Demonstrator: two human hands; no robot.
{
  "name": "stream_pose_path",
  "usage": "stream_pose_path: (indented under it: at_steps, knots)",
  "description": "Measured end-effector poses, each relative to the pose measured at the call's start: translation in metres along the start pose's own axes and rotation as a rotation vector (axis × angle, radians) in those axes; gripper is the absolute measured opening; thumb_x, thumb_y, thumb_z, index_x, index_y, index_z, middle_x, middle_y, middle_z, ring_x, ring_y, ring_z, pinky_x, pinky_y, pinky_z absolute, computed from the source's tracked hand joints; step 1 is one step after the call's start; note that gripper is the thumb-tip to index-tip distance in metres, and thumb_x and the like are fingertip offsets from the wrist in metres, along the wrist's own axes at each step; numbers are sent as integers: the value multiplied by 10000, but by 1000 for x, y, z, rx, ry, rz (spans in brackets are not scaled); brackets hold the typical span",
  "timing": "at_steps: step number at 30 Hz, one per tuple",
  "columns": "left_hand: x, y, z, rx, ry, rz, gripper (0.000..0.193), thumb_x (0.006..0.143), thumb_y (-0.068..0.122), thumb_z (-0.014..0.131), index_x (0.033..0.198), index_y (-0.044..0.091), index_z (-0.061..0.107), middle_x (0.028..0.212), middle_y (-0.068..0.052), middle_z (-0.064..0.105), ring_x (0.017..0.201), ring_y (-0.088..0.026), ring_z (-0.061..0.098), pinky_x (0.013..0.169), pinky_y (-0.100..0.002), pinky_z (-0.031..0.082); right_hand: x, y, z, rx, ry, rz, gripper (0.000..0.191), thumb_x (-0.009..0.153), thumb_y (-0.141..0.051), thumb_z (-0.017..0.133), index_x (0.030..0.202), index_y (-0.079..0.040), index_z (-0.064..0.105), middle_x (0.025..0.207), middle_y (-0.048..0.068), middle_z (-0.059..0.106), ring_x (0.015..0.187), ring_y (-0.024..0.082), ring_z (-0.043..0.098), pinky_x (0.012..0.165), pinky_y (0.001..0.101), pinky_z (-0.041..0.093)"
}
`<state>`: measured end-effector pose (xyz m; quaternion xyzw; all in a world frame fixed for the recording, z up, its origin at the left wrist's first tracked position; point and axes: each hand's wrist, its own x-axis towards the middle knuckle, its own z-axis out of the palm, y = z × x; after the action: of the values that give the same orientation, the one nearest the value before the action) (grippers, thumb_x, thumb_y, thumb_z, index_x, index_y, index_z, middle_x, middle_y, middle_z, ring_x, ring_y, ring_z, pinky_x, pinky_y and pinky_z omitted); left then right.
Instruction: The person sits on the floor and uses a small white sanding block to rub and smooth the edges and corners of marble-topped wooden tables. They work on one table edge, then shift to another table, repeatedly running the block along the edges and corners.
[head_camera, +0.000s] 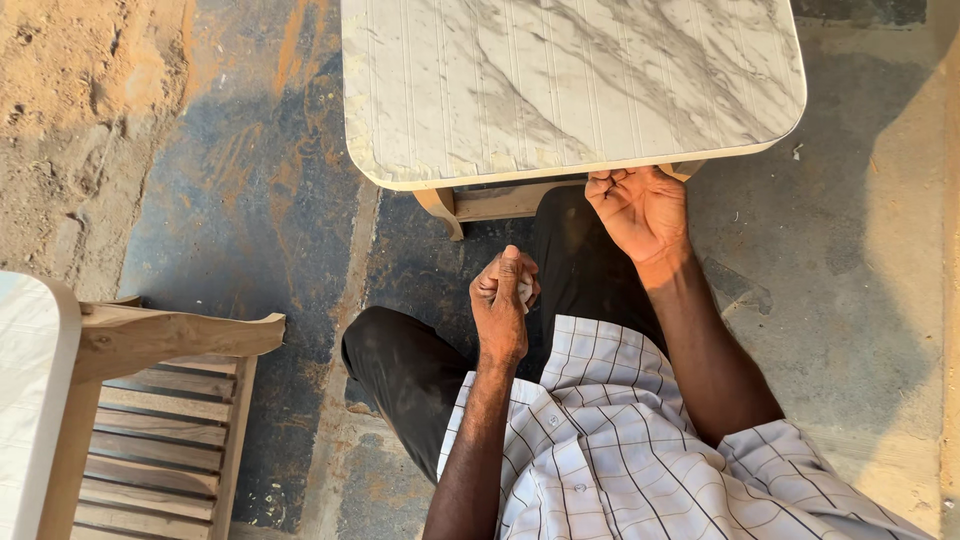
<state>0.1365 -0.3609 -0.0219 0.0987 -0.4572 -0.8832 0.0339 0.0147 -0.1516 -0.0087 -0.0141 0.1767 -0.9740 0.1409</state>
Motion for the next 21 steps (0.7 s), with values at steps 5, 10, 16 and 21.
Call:
stream_pose_path:
  at_steps: [5, 10, 16, 21]
  knots:
    - [-10, -2, -2, 36, 31, -77, 421, 1066, 391, 614, 805, 68, 680, 727, -7, 612, 628, -91, 558, 526, -238, 403, -3, -6, -5, 64, 3, 56, 203, 1016, -169, 729, 964, -3, 626, 990, 105, 603, 976, 229, 528, 888, 346, 455]
    - [-15, -8, -13, 56, 23, -148, 268, 1049, 346, 575, 1076, 109, 695, 849, -4, 673, 663, -74, 587, 528, -231, 432, -9, -11, 0, 88, 60, 72, 185, 1000, -169, 727, 1050, -11, 645, 1000, 84, 594, 985, 228, 523, 896, 350, 449]
    - [-21, -11, -20, 99, 13, -182, 261, 1086, 286, 559, 1173, 77, 689, 877, -13, 674, 681, -83, 598, 551, -228, 443, 9, -6, -6, 33, -139, 114, 422, 918, -153, 797, 1309, -115, 645, 954, 7, 530, 926, 175, 465, 869, 317, 405]
    - [-24, -1, -56, 156, 51, -160, 272, 1153, 274, 544, 1225, 35, 652, 939, -29, 663, 720, -82, 564, 608, -243, 463, 19, 25, 2, 39, -31, 127, 316, 980, -168, 794, 1223, -82, 611, 951, 13, 539, 855, 153, 474, 855, 297, 416]
